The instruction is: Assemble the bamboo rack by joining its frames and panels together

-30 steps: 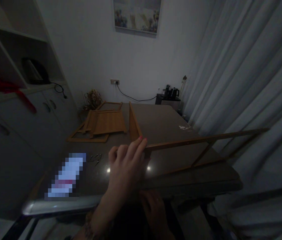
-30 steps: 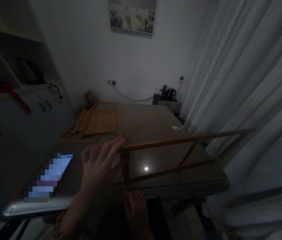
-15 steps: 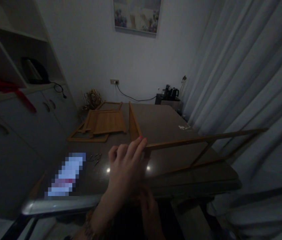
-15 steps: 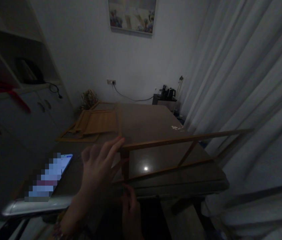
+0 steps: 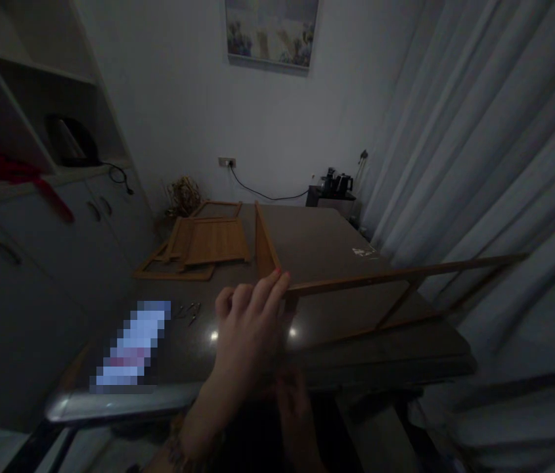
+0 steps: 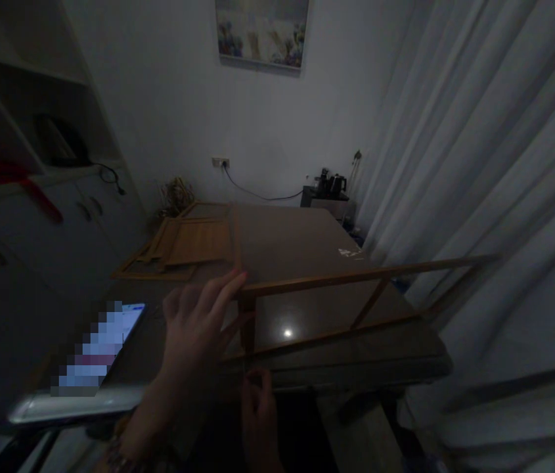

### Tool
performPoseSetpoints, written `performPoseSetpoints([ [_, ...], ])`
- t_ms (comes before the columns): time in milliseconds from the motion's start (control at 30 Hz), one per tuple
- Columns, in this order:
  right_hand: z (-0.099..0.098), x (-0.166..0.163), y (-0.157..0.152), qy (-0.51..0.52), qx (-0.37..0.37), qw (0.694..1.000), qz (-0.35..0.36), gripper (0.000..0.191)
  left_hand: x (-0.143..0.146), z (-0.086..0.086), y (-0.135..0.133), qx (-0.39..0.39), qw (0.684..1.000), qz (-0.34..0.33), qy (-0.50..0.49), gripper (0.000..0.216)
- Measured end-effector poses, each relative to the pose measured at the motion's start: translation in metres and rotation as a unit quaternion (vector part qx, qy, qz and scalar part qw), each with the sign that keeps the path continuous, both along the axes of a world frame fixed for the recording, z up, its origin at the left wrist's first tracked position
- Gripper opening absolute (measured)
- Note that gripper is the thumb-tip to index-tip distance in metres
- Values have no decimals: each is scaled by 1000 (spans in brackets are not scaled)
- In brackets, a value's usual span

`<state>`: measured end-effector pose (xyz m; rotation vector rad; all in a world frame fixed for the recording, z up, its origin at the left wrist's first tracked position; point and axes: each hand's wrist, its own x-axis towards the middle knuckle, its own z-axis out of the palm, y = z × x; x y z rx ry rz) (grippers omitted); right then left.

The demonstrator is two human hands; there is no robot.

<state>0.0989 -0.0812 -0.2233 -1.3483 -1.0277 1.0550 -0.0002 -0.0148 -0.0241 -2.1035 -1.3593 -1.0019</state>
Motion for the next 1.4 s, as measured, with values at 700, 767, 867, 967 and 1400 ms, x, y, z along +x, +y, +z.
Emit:
performPoseSetpoints([
  [700,9,29,4,-381,258,884,79,25,1,-1,3,13,1000,-2,-5,40],
  [767,9,26,3,-344,245,904,68,29,1,-2,3,21,1000,3,-13,37],
  [867,3,20,1,-289,208,934,41,32,0,-4,3,13,1000,4,-12,42],
  [967,-6,15,-1,-245,182,952,-4,32,0,-6,2,-6,1000,4,-2,49],
  [1400,-2,30,2,-434,301,849,-7,29,-1,-4,3,4,1000,-1,-6,44],
])
